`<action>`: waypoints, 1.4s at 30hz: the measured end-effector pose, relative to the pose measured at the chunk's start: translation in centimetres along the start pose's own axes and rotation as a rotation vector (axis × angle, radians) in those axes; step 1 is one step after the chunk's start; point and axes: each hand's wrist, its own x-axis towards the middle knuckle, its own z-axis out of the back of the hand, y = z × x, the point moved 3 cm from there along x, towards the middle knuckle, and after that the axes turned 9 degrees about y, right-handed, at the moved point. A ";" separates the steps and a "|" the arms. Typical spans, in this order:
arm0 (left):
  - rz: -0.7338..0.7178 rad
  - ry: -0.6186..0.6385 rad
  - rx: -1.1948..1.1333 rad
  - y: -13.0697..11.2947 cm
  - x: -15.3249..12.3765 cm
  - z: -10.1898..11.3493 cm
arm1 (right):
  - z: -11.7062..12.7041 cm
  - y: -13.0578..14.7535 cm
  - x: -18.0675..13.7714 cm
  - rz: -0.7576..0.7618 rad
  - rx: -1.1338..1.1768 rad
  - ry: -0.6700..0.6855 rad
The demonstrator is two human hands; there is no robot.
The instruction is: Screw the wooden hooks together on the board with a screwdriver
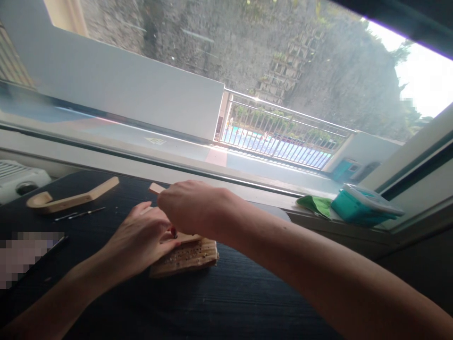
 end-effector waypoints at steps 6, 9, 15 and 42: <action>0.006 0.006 0.016 0.2 0.0 -0.1 | -0.2 -0.1 -0.1 0.031 -0.014 -0.008; 0.014 0.008 0.019 0.0 0.0 0.0 | -0.6 -0.1 0.5 0.047 -0.002 0.022; 0.026 0.016 0.029 -0.1 0.0 0.1 | -0.3 -0.2 0.7 -0.051 0.052 0.068; 0.005 0.032 0.035 0.2 0.0 -0.2 | -0.2 -0.9 -0.2 -0.066 0.008 0.004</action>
